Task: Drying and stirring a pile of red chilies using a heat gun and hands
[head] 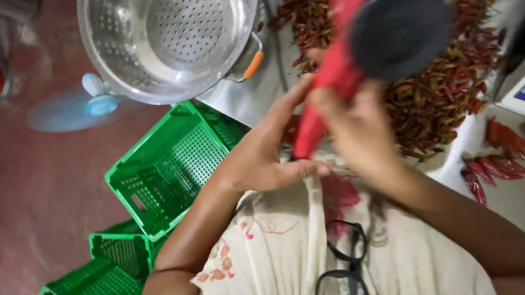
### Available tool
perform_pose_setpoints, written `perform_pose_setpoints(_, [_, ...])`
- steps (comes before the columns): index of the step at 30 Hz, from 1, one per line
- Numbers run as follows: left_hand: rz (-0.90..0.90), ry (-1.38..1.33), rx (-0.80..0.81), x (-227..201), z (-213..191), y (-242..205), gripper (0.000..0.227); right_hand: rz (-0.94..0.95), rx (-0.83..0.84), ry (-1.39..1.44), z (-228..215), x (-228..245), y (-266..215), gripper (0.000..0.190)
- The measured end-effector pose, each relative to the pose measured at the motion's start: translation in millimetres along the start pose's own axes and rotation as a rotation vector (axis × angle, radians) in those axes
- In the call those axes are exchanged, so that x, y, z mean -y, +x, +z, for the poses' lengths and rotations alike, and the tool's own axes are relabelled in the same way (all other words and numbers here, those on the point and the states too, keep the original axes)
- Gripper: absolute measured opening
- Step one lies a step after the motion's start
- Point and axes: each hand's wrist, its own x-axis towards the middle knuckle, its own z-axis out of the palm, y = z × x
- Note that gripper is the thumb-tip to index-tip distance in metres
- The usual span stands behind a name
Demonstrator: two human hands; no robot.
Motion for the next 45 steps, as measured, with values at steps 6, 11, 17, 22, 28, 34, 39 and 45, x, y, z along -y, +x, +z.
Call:
perform_pose_setpoints(6, [-0.161,-0.029,-0.239,52,-23,-27,0.089,-0.245,0.246,0.002,12,-74,10,0.084])
perform_pose_setpoints(11, [-0.165,-0.259,-0.362,63,-26,-56,0.084,-0.129,0.422,-0.068,-5,-63,10,0.079])
perform_pose_setpoints(17, [-0.133,-0.272,-0.486,50,-29,-56,0.080,0.092,0.536,-0.264,-52,-79,3,0.054])
perform_pose_setpoints(22, [-0.096,-0.261,-0.560,40,-33,-39,0.074,0.272,0.278,-0.368,-96,-111,-16,0.036])
perform_pose_setpoints(28, [-0.090,-0.239,-0.629,27,-38,-12,0.069,0.232,0.210,-0.497,-115,-87,-32,0.035])
perform_pose_setpoints(34, [-0.010,-0.240,-0.617,45,-47,11,0.072,0.184,0.174,-0.526,-137,-92,-45,0.031])
perform_pose_setpoints(39, [0.020,-0.292,-0.591,55,-52,20,0.071,0.212,0.140,-0.546,-143,-84,-51,0.031])
perform_pose_setpoints(45, [0.002,-0.287,-0.559,46,-48,25,0.071,0.228,0.142,-0.541,-144,-89,-54,0.033])
